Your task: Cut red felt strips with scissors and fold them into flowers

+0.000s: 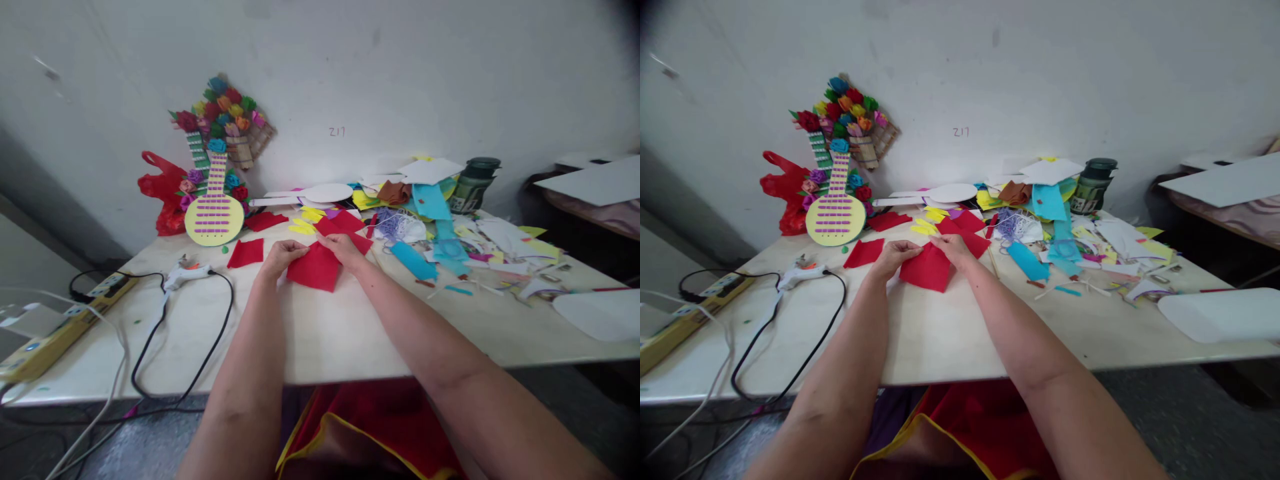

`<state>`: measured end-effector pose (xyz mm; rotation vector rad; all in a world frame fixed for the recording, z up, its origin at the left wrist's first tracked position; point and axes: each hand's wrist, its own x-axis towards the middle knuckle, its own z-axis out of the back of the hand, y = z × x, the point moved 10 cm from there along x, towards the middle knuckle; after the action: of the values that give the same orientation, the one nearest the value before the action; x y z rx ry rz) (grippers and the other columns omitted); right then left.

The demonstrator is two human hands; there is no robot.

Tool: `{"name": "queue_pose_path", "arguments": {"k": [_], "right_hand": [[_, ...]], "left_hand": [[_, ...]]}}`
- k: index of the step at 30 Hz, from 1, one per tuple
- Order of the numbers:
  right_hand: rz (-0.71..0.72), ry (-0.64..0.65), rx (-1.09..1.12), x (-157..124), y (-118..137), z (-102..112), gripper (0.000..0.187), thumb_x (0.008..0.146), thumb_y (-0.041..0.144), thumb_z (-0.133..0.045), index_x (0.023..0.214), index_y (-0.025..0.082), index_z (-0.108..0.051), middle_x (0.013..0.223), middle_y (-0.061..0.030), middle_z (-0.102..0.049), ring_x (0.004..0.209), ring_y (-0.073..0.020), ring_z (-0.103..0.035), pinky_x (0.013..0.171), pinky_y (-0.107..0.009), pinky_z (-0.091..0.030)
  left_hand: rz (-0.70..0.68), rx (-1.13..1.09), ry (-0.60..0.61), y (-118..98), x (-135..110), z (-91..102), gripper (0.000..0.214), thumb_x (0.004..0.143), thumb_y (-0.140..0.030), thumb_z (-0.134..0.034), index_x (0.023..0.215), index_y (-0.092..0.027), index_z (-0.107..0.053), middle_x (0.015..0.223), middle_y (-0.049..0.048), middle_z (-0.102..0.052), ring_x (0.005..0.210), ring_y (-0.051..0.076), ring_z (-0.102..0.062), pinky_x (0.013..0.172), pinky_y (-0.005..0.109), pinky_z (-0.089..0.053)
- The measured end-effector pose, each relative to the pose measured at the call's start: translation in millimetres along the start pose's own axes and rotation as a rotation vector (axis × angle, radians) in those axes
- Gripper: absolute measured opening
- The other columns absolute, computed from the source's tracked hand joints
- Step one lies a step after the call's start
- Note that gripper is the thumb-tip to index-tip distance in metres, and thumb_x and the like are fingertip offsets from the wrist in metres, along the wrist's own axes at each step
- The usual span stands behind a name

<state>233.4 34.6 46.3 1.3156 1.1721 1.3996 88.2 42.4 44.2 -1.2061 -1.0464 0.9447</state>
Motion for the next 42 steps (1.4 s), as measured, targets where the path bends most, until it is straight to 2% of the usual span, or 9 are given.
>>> {"name": "queue_pose_path", "arguments": {"k": [4,7,12,18,23,31,35,38,42], "right_hand": [[-0.104,-0.032,0.275,3.0,-10.5,4.3,0.040,0.064,0.057,-0.061,0.074,0.018,-0.062,0.067,-0.0036,-0.065,0.064,-0.0174,-0.060,0.060,-0.030,-0.046],[-0.152,0.009,0.345,1.9,-11.7,-2.3,0.038,0.060,0.050,-0.068,0.080,0.018,-0.064,0.077,-0.0058,-0.068,0.072,-0.0200,-0.063,0.066,-0.033,-0.049],[-0.106,-0.026,0.266,-2.0,-4.4,-6.0,0.038,0.049,0.034,-0.077,0.081,0.015,-0.067,0.084,-0.0057,-0.069,0.085,-0.0213,-0.063,0.078,-0.033,-0.048],[-0.125,-0.161,0.149,1.1,-14.8,4.9,0.044,0.043,0.027,-0.079,0.083,0.014,-0.067,0.084,-0.0067,-0.069,0.080,-0.0210,-0.063,0.075,-0.034,-0.049],[-0.129,-0.178,0.086,2.1,-16.3,9.0,0.041,0.042,0.023,-0.079,0.080,0.014,-0.066,0.082,-0.0060,-0.069,0.076,-0.0195,-0.063,0.073,-0.033,-0.050],[-0.178,-0.006,0.117,2.0,-20.3,-11.1,0.039,0.042,0.020,-0.078,0.080,0.014,-0.067,0.082,-0.0053,-0.069,0.080,-0.0201,-0.063,0.078,-0.035,-0.049],[-0.195,0.096,0.166,-0.6,-19.4,-19.2,0.037,0.047,0.023,-0.078,0.082,0.015,-0.067,0.083,-0.0046,-0.069,0.083,-0.0194,-0.063,0.080,-0.034,-0.048],[-0.203,0.131,0.181,-2.4,-18.4,-19.3,0.032,0.055,0.030,-0.075,0.083,0.016,-0.066,0.083,-0.0056,-0.069,0.081,-0.0191,-0.063,0.077,-0.033,-0.049],[-0.169,0.108,0.150,-1.6,-14.9,-14.7,0.025,0.060,0.033,-0.071,0.074,0.014,-0.065,0.076,-0.0061,-0.068,0.072,-0.0168,-0.062,0.070,-0.029,-0.048]], "left_hand": [[-0.073,-0.117,-0.172,-4.6,2.4,20.0,0.030,0.049,-0.036,-0.077,0.066,-0.014,-0.065,0.062,0.0013,-0.064,0.058,0.011,-0.056,0.060,0.024,-0.043],[-0.092,-0.196,-0.247,-1.0,5.8,26.5,0.030,0.048,-0.035,-0.078,0.065,-0.015,-0.064,0.060,-0.0006,-0.062,0.057,0.011,-0.055,0.059,0.023,-0.043],[-0.093,-0.288,-0.230,7.3,11.5,16.0,0.031,0.048,-0.035,-0.078,0.065,-0.014,-0.063,0.063,0.0011,-0.063,0.058,0.011,-0.056,0.062,0.025,-0.044],[-0.062,-0.299,-0.206,9.4,10.5,5.1,0.032,0.046,-0.034,-0.079,0.065,-0.014,-0.063,0.065,0.0023,-0.064,0.061,0.013,-0.058,0.064,0.027,-0.045],[-0.031,-0.326,-0.172,8.3,8.8,3.2,0.031,0.047,-0.033,-0.079,0.066,-0.014,-0.064,0.066,0.0026,-0.065,0.060,0.013,-0.059,0.062,0.026,-0.046],[-0.002,-0.308,-0.103,7.5,7.1,2.9,0.028,0.052,-0.035,-0.077,0.068,-0.014,-0.066,0.067,0.0043,-0.066,0.060,0.014,-0.059,0.060,0.025,-0.046],[-0.056,-0.262,-0.101,4.7,9.1,5.4,0.027,0.052,-0.035,-0.076,0.063,-0.014,-0.064,0.062,0.0024,-0.063,0.055,0.012,-0.056,0.054,0.023,-0.043],[-0.096,-0.268,-0.135,2.5,10.1,9.1,0.026,0.054,-0.036,-0.075,0.061,-0.014,-0.062,0.059,0.0011,-0.061,0.054,0.011,-0.054,0.053,0.022,-0.042],[-0.111,-0.273,-0.219,2.3,9.1,16.8,0.025,0.053,-0.033,-0.075,0.058,-0.014,-0.060,0.057,0.0007,-0.059,0.052,0.010,-0.052,0.052,0.021,-0.039]]}}
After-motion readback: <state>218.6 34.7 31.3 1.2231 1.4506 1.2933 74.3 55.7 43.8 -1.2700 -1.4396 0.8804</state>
